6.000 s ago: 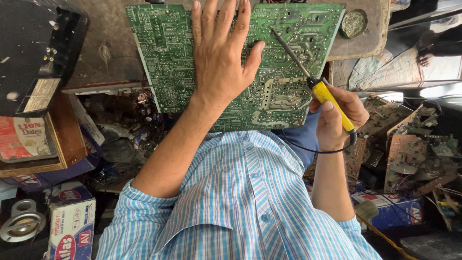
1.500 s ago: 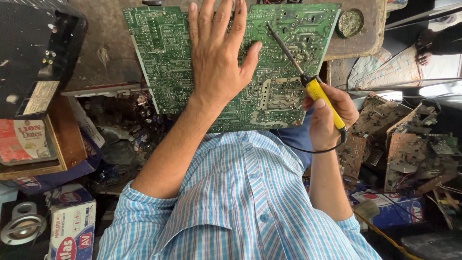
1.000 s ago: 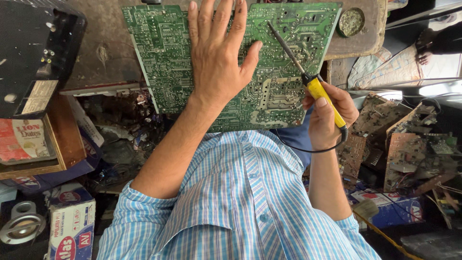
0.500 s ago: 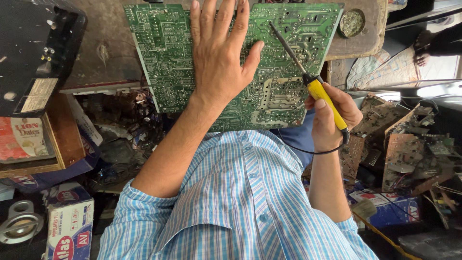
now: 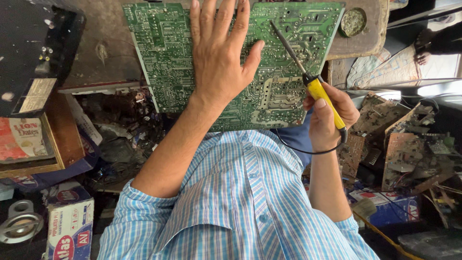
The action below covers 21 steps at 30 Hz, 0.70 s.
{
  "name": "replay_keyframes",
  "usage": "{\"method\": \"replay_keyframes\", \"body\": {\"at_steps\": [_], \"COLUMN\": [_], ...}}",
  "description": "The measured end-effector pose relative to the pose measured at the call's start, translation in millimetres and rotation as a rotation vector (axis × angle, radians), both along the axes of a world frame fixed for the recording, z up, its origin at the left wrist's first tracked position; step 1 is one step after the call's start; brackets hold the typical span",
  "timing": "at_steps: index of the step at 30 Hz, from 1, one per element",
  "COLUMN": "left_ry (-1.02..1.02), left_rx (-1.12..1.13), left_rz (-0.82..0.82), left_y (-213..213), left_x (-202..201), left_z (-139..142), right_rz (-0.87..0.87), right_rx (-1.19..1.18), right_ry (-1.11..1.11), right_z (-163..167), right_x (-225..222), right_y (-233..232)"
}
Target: The person holds a large green circuit board steady on a cluttered workbench with one hand and applies a yellow-handled soldering iron to different points on the board with the other hand, repositioning the iron across various joints. The board is occasionally tilted and repositioned while soldering continues.
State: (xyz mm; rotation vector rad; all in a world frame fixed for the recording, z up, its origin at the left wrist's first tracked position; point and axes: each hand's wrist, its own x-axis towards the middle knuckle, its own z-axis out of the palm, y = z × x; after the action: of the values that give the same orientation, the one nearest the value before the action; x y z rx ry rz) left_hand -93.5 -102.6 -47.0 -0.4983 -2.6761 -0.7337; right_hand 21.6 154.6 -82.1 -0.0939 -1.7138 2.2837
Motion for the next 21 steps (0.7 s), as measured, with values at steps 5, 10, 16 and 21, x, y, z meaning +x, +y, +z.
{"method": "replay_keyframes", "body": {"at_steps": [5, 10, 16, 21], "left_ry": [0.058, 0.033, 0.058, 0.051], "left_rx": [0.003, 0.018, 0.007, 0.008], "left_rz": [-0.001, 0.002, 0.002, 0.011], "left_y": [0, -2, -4, -3], "left_x": [-2, 0, -1, 0], "left_z": [1, 7, 10, 9], "right_rz": [-0.074, -0.151, -0.219, -0.195], "right_rx": [-0.125, -0.090, -0.037, 0.036], "right_ry": [0.129, 0.141, 0.156, 0.130], "right_z": [1, 5, -2, -5], "right_x": [-6, -1, 20, 33], "right_y": [8, 28, 38, 38]}}
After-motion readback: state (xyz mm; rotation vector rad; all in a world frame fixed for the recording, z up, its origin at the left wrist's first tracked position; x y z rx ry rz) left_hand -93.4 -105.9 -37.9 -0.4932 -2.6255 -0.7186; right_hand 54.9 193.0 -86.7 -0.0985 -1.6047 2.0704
